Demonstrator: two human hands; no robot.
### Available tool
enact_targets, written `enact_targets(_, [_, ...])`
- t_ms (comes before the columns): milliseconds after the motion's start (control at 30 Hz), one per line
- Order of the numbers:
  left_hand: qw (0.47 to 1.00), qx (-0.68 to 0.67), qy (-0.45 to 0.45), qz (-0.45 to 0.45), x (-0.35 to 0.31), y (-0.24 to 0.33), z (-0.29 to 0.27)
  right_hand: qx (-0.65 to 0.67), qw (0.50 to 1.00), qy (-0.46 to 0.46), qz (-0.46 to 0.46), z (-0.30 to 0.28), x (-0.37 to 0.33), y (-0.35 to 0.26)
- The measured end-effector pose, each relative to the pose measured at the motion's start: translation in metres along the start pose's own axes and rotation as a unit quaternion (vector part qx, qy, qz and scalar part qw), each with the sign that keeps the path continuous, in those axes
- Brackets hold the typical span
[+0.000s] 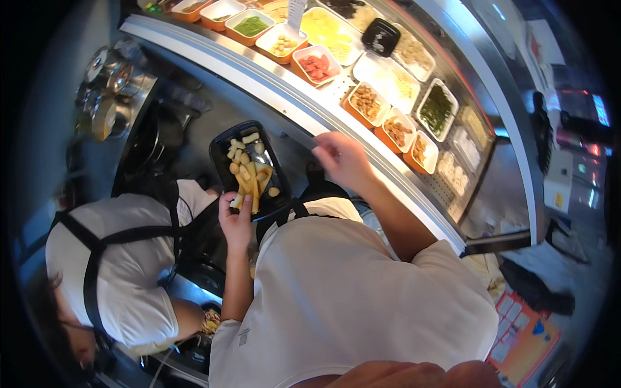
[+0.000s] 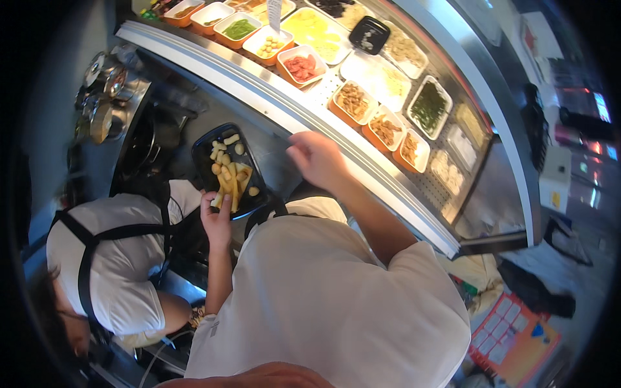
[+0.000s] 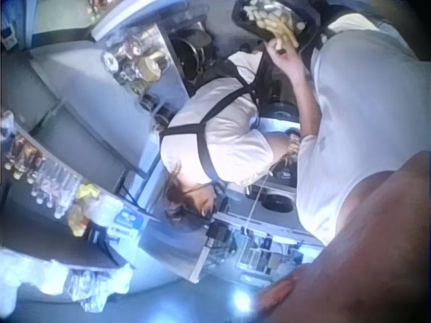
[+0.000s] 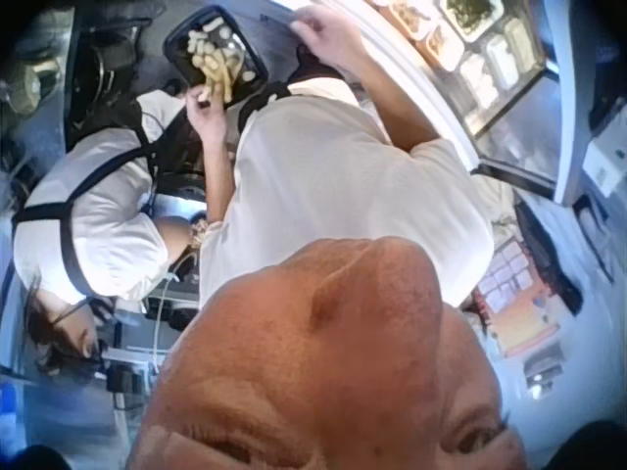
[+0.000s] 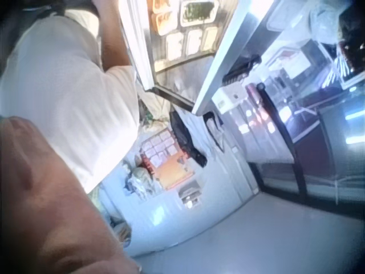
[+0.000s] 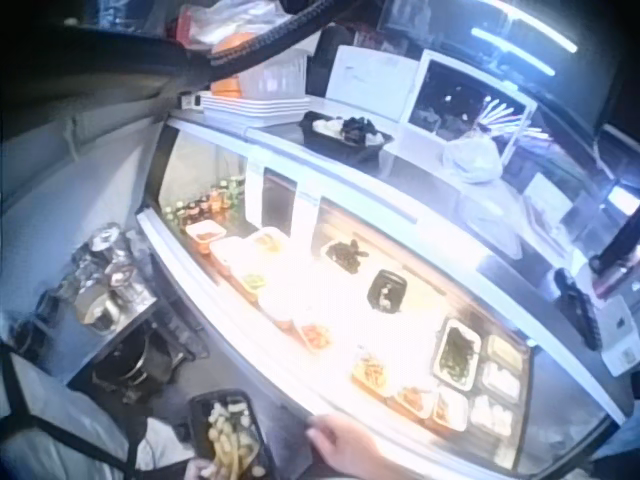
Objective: The person stirs a large pot of liquid, then moves to a refrigerated display case to assemble a meal. They place various ingredients, including meat, vegetables, and sliced ham, into a black plastic container.
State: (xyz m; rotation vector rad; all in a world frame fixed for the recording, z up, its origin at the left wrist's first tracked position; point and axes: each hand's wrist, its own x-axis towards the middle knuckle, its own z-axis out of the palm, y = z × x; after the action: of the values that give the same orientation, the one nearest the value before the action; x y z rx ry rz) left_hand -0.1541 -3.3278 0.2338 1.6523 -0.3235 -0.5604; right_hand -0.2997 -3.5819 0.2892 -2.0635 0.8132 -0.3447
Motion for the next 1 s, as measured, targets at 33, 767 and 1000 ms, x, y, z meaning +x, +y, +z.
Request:
enact_targets(33, [1.000, 0.011, 0.006, -0.011, -0.002, 0.005, 0.006, -0.015, 1.000, 0.017, -0.009, -0.013, 0.008, 0.019])
enact_targets(767, [0.989, -0.011, 0.125, -0.073, -0.019, 0.001, 0.169, -0.243, 0.953, -0.112, -0.143, 0.017, 0.304, 0.233])
enact_targets(1000, [0.991, -0.011, 0.121, -0.058, 0.012, 0.000, 0.177, 0.036, 0.982, -0.184, -0.033, -0.008, 0.325, 0.260])
